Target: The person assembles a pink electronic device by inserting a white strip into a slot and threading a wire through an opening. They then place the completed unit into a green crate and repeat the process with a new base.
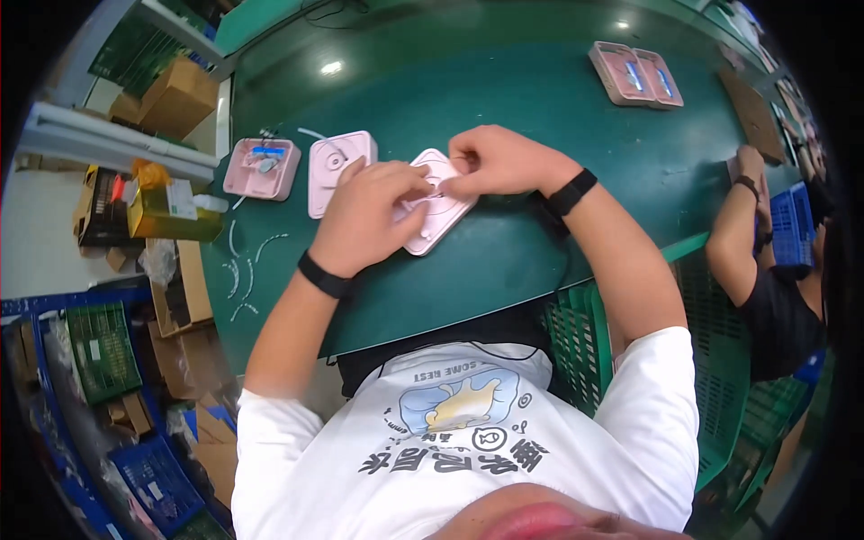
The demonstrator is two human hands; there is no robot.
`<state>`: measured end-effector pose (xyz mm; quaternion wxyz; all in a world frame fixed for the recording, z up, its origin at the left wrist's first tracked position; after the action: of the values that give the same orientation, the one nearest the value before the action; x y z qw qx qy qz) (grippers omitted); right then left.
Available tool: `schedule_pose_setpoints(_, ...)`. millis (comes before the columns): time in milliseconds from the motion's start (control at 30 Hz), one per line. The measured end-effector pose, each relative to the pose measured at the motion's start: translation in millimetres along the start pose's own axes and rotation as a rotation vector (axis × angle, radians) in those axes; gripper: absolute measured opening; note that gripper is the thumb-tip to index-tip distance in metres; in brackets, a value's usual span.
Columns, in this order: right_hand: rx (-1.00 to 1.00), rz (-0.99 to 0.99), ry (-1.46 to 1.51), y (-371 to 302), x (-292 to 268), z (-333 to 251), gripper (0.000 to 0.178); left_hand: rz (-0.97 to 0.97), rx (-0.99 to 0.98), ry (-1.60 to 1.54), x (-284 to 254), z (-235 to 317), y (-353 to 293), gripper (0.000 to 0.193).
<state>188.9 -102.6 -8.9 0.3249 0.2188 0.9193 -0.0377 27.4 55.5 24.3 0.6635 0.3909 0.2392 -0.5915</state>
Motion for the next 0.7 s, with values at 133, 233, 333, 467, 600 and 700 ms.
schedule_pose_setpoints(133, 0.198, -0.048, 0.157, 5.1, 4.7, 2.4, 0.031, 0.170, 0.092, 0.088, 10.5, 12.7, -1.2, 0.012)
schedule_pose_setpoints(233, 0.168, -0.047, 0.161, 2.1, 9.2, -3.5, 0.026, 0.347, 0.108, 0.095, 16.2, 20.2, -3.3, 0.008)
schedule_pose_setpoints(333, 0.168, -0.053, 0.139, 2.5, 5.8, -4.6, 0.026, 0.377, 0.122, 0.156, 25.2, 19.6, 0.5, 0.009)
schedule_pose_setpoints(467, 0.156, -0.060, 0.118, -2.1, 4.8, -7.2, 0.022, 0.464, 0.146, 0.179, 31.0, 24.6, -0.9, 0.011)
schedule_pose_setpoints(600, 0.152, -0.054, 0.125, -3.2, 5.5, -4.9, 0.019, 0.416, 0.028, 0.130, 30.2, 24.2, -1.6, 0.015)
schedule_pose_setpoints(700, 0.153, -0.054, 0.127, -2.9, 5.4, -4.8, 0.019, 0.348, -0.046, 0.054, 24.9, 19.2, 1.3, 0.019)
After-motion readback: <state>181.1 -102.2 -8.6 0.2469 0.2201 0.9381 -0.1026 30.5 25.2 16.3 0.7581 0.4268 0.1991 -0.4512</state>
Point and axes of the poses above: each hand's wrist, its own y-axis towards the middle knuckle, its own x-axis out of the palm, z = x × y, the point moved 5 cm from there along y, towards the middle knuckle, and after that the axes turned 7 degrees about z, right-handed, at the moved point
